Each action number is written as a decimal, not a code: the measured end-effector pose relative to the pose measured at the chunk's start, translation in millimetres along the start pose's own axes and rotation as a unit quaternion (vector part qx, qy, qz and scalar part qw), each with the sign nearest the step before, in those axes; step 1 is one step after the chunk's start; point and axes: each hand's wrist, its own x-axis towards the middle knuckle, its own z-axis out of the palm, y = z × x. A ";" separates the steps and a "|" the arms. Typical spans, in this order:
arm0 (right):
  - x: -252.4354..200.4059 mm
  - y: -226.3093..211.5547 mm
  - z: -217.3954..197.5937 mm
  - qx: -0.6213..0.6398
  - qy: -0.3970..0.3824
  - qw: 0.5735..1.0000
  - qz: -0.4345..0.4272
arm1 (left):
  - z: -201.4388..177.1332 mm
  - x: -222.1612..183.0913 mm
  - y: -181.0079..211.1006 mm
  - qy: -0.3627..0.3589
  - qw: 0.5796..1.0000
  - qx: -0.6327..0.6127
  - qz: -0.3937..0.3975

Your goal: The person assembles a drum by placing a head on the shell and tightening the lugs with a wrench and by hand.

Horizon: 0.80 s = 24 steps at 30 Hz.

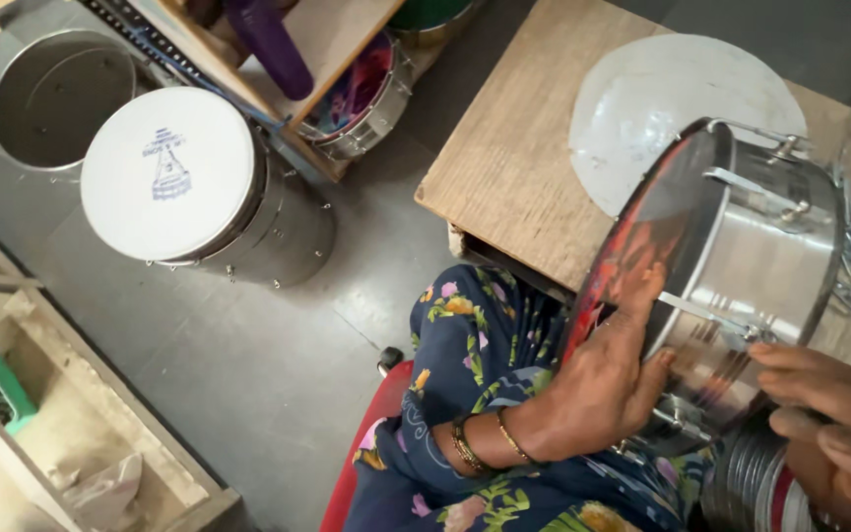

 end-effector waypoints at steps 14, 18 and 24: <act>63.6 -49.9 15.8 0.052 0.176 0.978 0.095 | 2.1 -5.5 -0.1 0.001 0.999 0.019 0.036; 137.2 -82.6 6.2 0.242 0.396 0.863 0.198 | -4.7 -6.6 -0.4 -0.001 0.998 0.038 0.042; 161.1 -113.4 -22.9 0.345 0.487 0.780 0.191 | -7.7 -13.8 1.8 -0.030 0.999 0.017 0.023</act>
